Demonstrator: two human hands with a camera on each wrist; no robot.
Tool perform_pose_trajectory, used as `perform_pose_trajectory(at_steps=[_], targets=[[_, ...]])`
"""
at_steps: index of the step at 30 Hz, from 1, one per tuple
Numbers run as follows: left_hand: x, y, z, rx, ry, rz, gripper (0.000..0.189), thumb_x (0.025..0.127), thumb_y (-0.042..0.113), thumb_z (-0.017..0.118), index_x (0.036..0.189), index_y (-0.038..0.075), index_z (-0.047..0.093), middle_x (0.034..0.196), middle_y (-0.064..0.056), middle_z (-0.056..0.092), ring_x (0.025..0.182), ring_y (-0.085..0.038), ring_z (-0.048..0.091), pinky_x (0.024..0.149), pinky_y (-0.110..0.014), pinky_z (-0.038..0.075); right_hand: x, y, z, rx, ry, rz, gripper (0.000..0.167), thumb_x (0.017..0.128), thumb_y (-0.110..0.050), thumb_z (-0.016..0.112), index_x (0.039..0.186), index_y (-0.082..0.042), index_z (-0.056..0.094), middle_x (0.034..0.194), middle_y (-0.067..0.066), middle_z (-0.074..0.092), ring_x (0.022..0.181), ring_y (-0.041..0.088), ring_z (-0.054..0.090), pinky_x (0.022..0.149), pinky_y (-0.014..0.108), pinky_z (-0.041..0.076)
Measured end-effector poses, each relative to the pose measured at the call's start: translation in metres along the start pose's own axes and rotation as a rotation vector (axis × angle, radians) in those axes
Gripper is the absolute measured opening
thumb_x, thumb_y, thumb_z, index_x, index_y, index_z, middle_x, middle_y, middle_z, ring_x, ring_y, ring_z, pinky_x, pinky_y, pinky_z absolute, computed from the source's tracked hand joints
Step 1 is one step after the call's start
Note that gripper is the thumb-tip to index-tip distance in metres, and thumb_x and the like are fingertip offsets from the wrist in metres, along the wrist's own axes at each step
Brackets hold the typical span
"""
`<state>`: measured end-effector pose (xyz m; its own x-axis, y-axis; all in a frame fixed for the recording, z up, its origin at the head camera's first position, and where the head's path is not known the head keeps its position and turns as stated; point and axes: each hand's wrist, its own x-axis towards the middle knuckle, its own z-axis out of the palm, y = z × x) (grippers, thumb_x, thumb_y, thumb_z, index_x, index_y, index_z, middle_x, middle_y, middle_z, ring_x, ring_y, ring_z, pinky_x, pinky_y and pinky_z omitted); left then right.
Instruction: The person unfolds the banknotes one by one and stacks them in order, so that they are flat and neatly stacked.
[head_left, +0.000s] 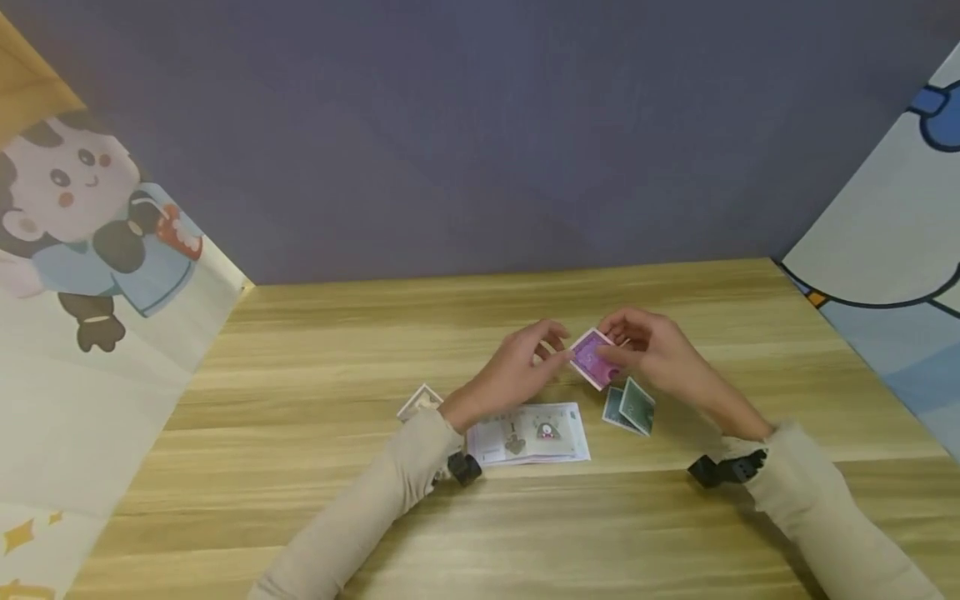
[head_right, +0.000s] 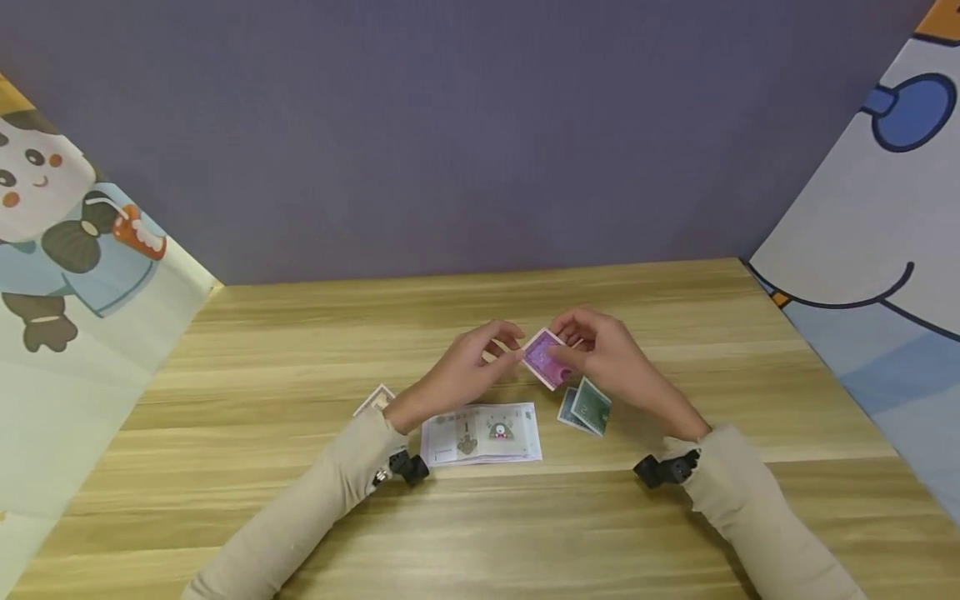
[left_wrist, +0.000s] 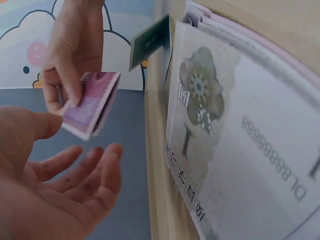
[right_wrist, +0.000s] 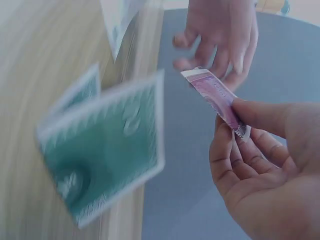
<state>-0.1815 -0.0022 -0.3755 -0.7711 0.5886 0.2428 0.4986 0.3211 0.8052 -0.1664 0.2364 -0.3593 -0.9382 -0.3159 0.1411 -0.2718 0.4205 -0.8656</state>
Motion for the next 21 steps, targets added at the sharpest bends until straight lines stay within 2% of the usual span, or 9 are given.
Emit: perform_pose_trajectory(at_steps=[5, 9, 13, 18, 21], targets=[[0.002, 0.005, 0.0, -0.026, 0.063, 0.031, 0.012, 0.098, 0.015, 0.064, 0.105, 0.006, 0.065, 0.095, -0.003, 0.069, 0.087, -0.011, 0.063, 0.078, -0.028, 0.055, -0.005, -0.013, 0.008, 0.053, -0.034, -0.014, 0.021, 0.093, -0.011, 0.071, 0.109, -0.001, 0.062, 0.094, 0.017, 0.064, 0.079, 0.023, 0.065, 0.067, 0.04, 0.06], [0.001, 0.008, -0.001, -0.067, 0.078, 0.036, 0.007, 0.095, 0.012, 0.068, 0.096, 0.006, 0.065, 0.088, -0.004, 0.068, 0.078, -0.01, 0.062, 0.071, -0.033, 0.057, -0.006, -0.016, 0.01, 0.073, -0.055, -0.027, 0.021, 0.094, -0.012, 0.07, 0.111, -0.002, 0.062, 0.095, 0.017, 0.063, 0.079, 0.024, 0.065, 0.067, 0.04, 0.06], [0.001, 0.01, -0.004, -0.102, 0.068, 0.03, 0.007, 0.093, 0.011, 0.07, 0.093, 0.006, 0.066, 0.085, -0.003, 0.067, 0.074, -0.013, 0.062, 0.067, -0.03, 0.056, -0.007, -0.017, 0.009, 0.118, -0.085, -0.039, 0.023, 0.096, -0.011, 0.067, 0.118, -0.003, 0.064, 0.097, 0.018, 0.065, 0.077, 0.024, 0.067, 0.064, 0.041, 0.06], [0.0, 0.016, -0.013, -0.172, 0.068, 0.034, 0.006, 0.094, 0.011, 0.069, 0.092, 0.005, 0.068, 0.083, -0.003, 0.067, 0.072, -0.016, 0.062, 0.063, -0.025, 0.053, -0.009, -0.021, 0.006, 0.165, -0.127, -0.029, 0.029, 0.1, -0.016, 0.061, 0.127, -0.006, 0.064, 0.099, 0.013, 0.068, 0.075, 0.02, 0.064, 0.061, 0.037, 0.057], [-0.001, 0.023, -0.02, -0.222, 0.076, 0.06, 0.007, 0.094, 0.011, 0.069, 0.093, 0.003, 0.069, 0.082, -0.005, 0.068, 0.069, -0.017, 0.061, 0.06, -0.024, 0.051, -0.013, -0.025, 0.002, 0.29, -0.173, -0.046, 0.031, 0.102, -0.013, 0.056, 0.132, -0.005, 0.06, 0.1, 0.011, 0.067, 0.077, 0.017, 0.061, 0.063, 0.033, 0.054]])
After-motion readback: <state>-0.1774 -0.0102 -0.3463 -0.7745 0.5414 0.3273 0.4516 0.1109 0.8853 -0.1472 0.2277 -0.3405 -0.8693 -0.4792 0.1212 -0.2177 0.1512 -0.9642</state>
